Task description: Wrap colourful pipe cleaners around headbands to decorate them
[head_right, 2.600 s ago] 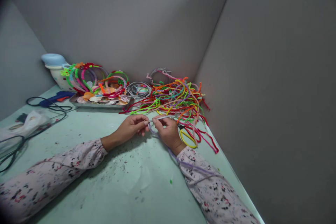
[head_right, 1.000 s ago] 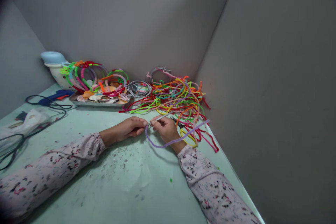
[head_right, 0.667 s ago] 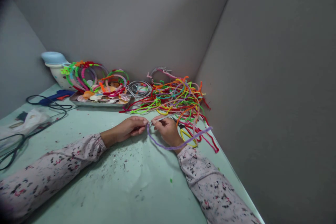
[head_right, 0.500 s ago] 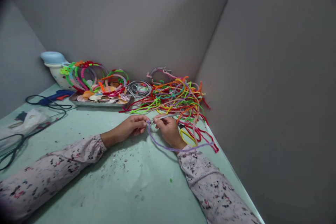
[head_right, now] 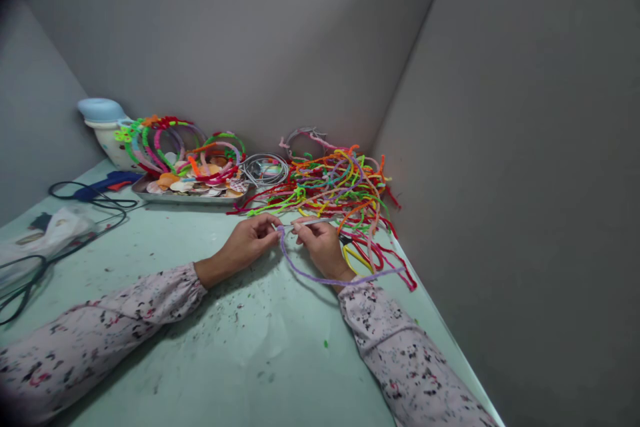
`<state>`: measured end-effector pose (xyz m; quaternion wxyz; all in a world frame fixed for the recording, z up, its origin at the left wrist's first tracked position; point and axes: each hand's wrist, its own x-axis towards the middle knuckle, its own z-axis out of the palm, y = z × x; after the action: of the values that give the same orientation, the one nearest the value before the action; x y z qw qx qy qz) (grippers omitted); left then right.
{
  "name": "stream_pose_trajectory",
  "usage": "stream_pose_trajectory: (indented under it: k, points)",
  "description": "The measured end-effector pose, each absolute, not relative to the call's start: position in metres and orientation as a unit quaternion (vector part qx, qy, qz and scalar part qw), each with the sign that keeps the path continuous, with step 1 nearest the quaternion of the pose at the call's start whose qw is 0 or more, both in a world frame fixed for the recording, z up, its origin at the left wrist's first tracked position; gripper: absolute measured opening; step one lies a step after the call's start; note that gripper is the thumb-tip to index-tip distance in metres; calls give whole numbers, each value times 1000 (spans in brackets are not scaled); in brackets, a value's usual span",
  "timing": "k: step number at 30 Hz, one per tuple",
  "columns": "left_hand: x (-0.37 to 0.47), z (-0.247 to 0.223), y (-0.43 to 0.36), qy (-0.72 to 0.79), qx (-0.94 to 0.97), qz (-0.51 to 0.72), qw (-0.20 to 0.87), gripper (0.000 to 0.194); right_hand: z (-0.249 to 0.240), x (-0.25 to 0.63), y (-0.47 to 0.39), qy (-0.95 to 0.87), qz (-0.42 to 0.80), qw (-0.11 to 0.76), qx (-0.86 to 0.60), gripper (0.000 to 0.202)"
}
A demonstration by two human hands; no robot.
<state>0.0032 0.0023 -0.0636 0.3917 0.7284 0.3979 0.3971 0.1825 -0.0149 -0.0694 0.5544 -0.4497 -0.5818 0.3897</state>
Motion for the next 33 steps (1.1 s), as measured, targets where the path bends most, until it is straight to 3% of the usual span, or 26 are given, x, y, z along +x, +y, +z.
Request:
stream_pose_trajectory:
  k: [12,33]
  points:
    - [4,-60,-1,414,730,414,353,15,-75,182,-11,-567,413,555,-447,24]
    - [4,-61,-3,391,702,437,405,10,-64,179,-18,-578,403,533,-468,23]
